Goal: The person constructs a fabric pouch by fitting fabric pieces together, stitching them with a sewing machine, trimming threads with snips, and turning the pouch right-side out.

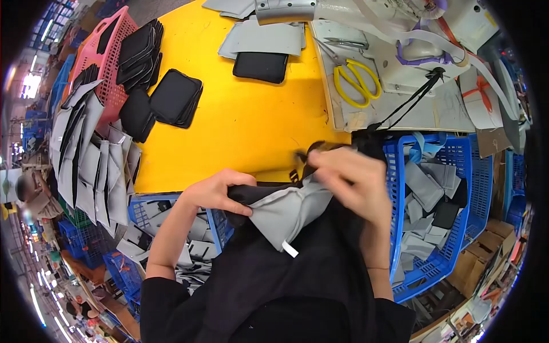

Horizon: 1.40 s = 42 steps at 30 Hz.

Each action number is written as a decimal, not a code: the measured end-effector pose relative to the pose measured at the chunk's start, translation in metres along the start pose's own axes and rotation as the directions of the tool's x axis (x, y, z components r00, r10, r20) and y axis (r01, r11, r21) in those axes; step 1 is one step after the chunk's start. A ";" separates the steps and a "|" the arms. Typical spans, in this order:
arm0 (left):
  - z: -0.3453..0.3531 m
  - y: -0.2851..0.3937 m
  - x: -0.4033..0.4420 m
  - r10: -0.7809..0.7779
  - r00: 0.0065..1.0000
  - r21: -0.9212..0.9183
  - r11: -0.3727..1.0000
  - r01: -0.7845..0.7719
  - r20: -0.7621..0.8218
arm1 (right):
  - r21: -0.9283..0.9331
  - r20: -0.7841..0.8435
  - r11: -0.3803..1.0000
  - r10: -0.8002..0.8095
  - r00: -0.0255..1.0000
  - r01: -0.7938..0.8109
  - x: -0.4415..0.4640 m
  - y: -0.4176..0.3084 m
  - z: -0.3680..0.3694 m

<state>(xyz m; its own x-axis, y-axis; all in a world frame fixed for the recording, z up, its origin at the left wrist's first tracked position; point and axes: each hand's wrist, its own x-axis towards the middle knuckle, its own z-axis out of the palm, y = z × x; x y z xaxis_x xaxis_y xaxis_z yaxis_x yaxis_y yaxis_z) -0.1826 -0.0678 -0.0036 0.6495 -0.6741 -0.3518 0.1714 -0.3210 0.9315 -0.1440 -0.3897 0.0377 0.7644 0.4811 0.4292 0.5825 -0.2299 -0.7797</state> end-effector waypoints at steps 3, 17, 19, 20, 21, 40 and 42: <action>0.001 -0.001 -0.004 0.112 0.993 0.020 0.993 -0.112 0.022 | 0.196 -0.336 0.970 0.206 0.919 -0.146 -0.001 0.000 -0.037; 0.056 -0.011 -0.003 -0.277 0.903 -0.944 0.062 -0.325 -0.329 | 0.792 0.075 0.458 0.583 0.809 -0.403 -0.049 0.054 0.093; 0.053 -0.045 0.012 -0.279 0.913 -0.941 0.247 -0.231 -0.297 | 0.724 0.052 0.560 0.537 0.842 -0.402 -0.033 0.047 0.100; 0.049 -0.055 0.017 -0.231 0.931 -0.917 0.351 -0.191 -0.282 | 0.700 0.041 0.592 0.525 0.850 -0.399 -0.026 0.043 0.101; 0.046 -0.058 0.021 -0.169 0.951 -0.911 0.369 -0.182 -0.258 | 0.604 0.036 0.678 0.501 0.865 -0.418 -0.018 0.039 0.100; 0.084 -0.071 0.035 -0.313 0.944 -0.919 0.394 0.030 -0.103 | 0.768 0.170 0.419 0.595 0.785 -0.484 -0.068 0.125 0.137; 0.076 -0.059 0.020 -0.273 0.945 -0.920 0.388 -0.061 -0.178 | 0.794 0.292 0.282 0.600 0.745 -0.539 -0.074 0.121 0.127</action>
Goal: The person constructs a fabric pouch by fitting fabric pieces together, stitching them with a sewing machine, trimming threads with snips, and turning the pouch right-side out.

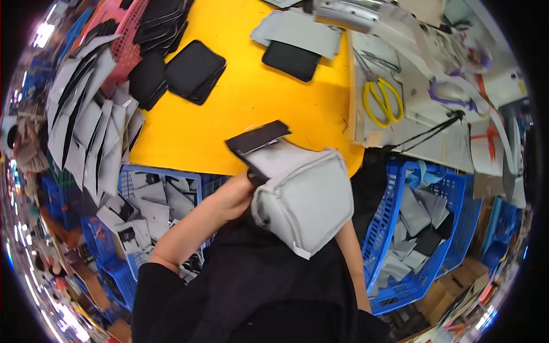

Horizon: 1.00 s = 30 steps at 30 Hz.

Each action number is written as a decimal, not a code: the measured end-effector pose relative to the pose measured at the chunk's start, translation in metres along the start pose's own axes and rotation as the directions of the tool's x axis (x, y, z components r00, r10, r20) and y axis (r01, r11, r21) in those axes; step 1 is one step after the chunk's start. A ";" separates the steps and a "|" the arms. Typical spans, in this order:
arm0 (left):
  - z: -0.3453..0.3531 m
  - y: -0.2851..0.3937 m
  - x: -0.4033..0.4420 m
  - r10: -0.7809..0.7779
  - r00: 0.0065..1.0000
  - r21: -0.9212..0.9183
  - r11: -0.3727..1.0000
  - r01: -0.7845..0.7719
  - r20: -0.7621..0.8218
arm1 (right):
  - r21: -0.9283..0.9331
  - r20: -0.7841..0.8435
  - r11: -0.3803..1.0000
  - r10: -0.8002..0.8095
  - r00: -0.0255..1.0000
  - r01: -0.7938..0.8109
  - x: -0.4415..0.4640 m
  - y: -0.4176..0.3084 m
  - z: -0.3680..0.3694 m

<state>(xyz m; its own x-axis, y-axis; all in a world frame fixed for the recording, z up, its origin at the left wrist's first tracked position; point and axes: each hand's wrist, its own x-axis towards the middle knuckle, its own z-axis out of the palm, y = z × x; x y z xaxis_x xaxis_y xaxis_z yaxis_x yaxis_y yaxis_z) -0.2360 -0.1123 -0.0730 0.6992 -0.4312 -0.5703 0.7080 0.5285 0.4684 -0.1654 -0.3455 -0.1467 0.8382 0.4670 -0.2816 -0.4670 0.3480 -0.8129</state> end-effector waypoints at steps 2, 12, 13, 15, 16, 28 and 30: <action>0.014 0.028 -0.027 0.184 0.969 -0.179 0.972 -0.153 0.167 | 0.037 0.030 0.995 0.090 0.996 -0.091 -0.010 -0.014 0.000; 0.060 0.065 -0.062 0.087 0.996 0.369 0.926 -0.079 -0.005 | -0.719 0.034 0.593 -0.492 0.870 0.363 -0.011 -0.091 0.025; 0.058 0.062 -0.064 0.106 0.994 0.390 0.916 -0.097 -0.003 | -0.743 0.067 0.548 -0.512 0.857 0.385 -0.012 -0.095 0.029; 0.057 0.053 -0.062 0.127 0.992 0.409 0.904 -0.122 0.015 | -0.786 0.137 0.444 -0.553 0.822 0.430 -0.013 -0.100 0.034; 0.056 0.043 -0.059 0.177 0.983 0.257 0.949 -0.184 0.049 | -0.794 0.137 0.433 -0.556 0.820 0.427 -0.011 -0.095 0.033; 0.007 0.043 -0.021 0.392 0.917 -0.329 0.878 -0.349 0.075 | -0.885 0.155 0.315 -0.495 0.855 0.343 0.018 -0.132 0.046; -0.012 0.052 -0.012 0.378 0.921 -0.252 0.885 -0.391 -0.099 | -0.954 0.173 0.070 -0.668 0.724 0.293 0.048 -0.168 0.024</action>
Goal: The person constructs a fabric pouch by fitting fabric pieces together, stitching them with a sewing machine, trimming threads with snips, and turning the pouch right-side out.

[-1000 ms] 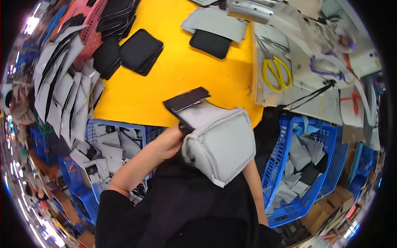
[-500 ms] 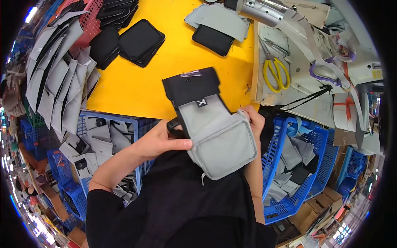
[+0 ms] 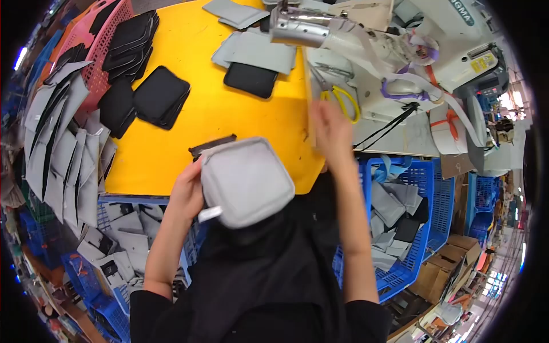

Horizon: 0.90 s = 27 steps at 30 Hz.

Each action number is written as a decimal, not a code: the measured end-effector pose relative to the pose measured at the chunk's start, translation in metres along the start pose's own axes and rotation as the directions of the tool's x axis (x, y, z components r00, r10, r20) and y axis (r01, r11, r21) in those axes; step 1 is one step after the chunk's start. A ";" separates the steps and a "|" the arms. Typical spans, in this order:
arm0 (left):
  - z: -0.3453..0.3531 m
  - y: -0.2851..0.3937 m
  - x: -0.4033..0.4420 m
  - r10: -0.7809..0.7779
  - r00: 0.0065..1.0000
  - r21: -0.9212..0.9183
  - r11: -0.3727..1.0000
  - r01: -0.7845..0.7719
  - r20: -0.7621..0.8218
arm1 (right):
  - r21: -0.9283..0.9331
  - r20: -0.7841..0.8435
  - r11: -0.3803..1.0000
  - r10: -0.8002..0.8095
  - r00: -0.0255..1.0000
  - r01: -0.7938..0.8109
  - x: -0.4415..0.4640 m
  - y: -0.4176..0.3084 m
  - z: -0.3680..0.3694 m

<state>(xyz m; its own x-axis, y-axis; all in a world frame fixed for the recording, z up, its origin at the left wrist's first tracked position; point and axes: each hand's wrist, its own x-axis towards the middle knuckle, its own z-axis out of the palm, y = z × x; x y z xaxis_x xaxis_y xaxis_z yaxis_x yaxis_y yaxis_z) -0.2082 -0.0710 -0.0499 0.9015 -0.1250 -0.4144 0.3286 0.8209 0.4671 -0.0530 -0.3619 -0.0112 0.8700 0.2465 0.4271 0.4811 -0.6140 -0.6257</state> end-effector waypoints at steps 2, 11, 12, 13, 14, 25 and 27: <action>-0.025 -0.003 0.012 0.008 0.998 -0.007 1.000 -0.009 -0.070 | -0.314 -0.072 0.936 -0.189 0.979 0.158 0.044 0.047 -0.004; -0.002 0.017 -0.006 0.081 0.929 0.361 0.931 0.059 -0.361 | -0.478 0.192 0.850 -0.146 0.971 0.222 0.117 0.126 -0.008; 0.001 0.018 -0.012 0.077 0.927 0.360 0.930 0.066 -0.368 | -0.492 0.118 0.848 -0.161 0.980 0.199 0.112 0.116 -0.007; 0.007 0.021 -0.021 0.380 0.866 0.711 0.702 -0.042 -0.325 | -0.506 0.040 0.845 -0.176 0.984 0.172 0.108 0.106 -0.007; 0.015 0.022 -0.030 0.624 0.765 0.938 0.338 -0.081 -0.159 | -0.518 -0.038 0.843 -0.192 0.981 0.145 0.104 0.093 -0.007; 0.084 0.005 -0.058 0.390 0.660 0.755 -0.473 -0.455 0.642 | 0.268 0.295 0.901 0.260 0.920 -0.341 -0.033 -0.045 -0.016; 0.085 0.004 -0.054 0.332 0.700 0.751 -0.488 -0.446 0.632 | 0.303 0.348 0.926 0.112 0.931 -0.224 -0.046 -0.049 -0.019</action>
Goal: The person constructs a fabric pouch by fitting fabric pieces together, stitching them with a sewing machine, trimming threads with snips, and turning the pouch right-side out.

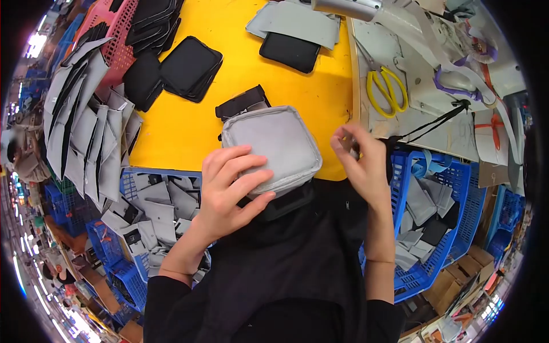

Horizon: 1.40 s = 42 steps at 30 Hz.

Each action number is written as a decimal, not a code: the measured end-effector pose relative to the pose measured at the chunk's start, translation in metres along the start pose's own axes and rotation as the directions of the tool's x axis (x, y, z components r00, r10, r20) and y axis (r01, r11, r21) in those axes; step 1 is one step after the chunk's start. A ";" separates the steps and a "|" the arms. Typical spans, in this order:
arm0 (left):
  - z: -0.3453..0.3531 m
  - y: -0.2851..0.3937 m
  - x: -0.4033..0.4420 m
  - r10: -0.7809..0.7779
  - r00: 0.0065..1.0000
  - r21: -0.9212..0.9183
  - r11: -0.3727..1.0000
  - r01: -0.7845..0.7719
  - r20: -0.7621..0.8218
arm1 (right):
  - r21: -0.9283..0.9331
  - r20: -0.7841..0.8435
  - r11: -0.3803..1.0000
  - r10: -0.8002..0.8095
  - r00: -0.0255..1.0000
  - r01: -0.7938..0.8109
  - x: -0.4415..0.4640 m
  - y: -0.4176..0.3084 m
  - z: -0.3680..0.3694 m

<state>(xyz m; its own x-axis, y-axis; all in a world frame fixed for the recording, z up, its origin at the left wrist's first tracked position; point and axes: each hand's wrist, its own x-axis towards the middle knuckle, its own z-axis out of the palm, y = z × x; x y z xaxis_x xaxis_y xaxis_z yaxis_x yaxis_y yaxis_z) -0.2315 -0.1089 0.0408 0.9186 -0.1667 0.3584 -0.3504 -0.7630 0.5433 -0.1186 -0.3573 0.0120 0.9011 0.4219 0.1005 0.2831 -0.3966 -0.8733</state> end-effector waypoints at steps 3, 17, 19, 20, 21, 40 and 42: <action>0.006 0.001 0.003 -0.002 1.000 0.054 0.999 0.001 0.018 | -0.007 0.065 0.993 -0.118 0.991 0.119 -0.006 -0.005 0.004; 0.044 -0.033 0.012 -0.306 0.951 -0.234 0.929 0.288 -0.047 | -0.137 0.122 0.963 -0.215 0.969 0.231 0.004 -0.018 0.027; 0.042 -0.035 0.013 -0.291 0.957 -0.249 0.928 0.278 -0.017 | -0.219 0.100 0.930 -0.280 0.955 0.296 0.003 -0.013 0.028; 0.042 -0.037 0.012 -0.282 0.959 -0.255 0.928 0.272 -0.003 | -0.299 0.072 0.885 -0.353 0.933 0.357 0.002 -0.010 0.029; 0.043 -0.040 0.012 -0.292 0.956 -0.258 0.924 0.281 -0.003 | -0.377 0.050 0.830 -0.425 0.904 0.411 0.002 -0.008 0.031; 0.049 -0.033 0.025 -0.153 0.980 -0.277 0.954 0.114 -0.124 | -0.465 0.113 0.716 -0.536 0.837 0.521 -0.004 -0.015 0.021; 0.051 -0.036 0.025 -0.164 0.981 -0.295 0.947 0.126 -0.108 | -0.472 0.136 0.707 -0.532 0.836 0.527 -0.004 -0.015 0.020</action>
<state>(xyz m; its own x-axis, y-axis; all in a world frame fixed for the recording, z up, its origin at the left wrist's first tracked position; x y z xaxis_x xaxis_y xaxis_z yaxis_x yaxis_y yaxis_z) -0.1870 -0.1173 -0.0081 0.9386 0.0290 0.3439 -0.2700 -0.5590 0.7840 -0.1328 -0.3372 0.0152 0.5576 0.6742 0.4842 0.8300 -0.4426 -0.3396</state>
